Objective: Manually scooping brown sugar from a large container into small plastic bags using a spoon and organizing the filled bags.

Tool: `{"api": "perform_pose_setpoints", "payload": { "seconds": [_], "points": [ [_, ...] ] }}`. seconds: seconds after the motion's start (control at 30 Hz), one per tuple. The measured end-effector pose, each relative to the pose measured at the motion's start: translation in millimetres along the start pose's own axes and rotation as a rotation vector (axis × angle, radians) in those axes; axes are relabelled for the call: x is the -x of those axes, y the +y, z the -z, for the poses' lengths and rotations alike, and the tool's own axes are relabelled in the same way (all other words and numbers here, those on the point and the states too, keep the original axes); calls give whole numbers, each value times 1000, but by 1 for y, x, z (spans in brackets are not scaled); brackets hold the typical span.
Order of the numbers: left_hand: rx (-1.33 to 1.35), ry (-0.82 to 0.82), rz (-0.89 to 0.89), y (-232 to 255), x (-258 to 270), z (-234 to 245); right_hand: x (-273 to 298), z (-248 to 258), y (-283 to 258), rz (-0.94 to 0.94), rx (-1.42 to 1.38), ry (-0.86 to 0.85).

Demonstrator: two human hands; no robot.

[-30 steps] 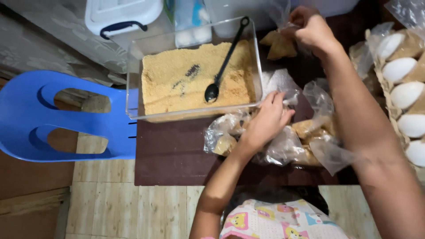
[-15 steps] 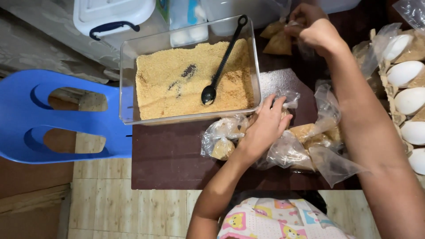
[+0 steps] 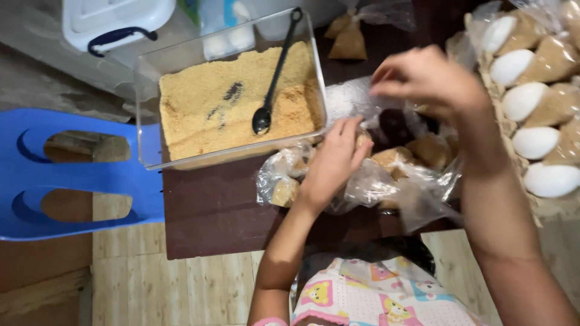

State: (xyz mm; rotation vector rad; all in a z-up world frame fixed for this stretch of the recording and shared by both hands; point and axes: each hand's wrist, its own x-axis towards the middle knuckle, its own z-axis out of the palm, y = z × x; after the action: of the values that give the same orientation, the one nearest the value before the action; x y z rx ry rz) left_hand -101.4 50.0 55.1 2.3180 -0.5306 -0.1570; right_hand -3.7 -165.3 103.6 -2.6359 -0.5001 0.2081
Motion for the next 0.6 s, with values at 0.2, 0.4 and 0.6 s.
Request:
{"api": "perform_pose_setpoints", "payload": {
  "seconds": [0.2, 0.4, 0.6],
  "points": [
    [-118, -51, -25, -13, 13, -5, 31, -44, -26, -67, -124, -256],
    [-215, -53, 20, -19, 14, -10, 37, -70, -2, -11, -120, -113],
    [-131, 8, 11, 1, 27, 11, 27, -23, -22, -265, -279, 8]
  ]
}}
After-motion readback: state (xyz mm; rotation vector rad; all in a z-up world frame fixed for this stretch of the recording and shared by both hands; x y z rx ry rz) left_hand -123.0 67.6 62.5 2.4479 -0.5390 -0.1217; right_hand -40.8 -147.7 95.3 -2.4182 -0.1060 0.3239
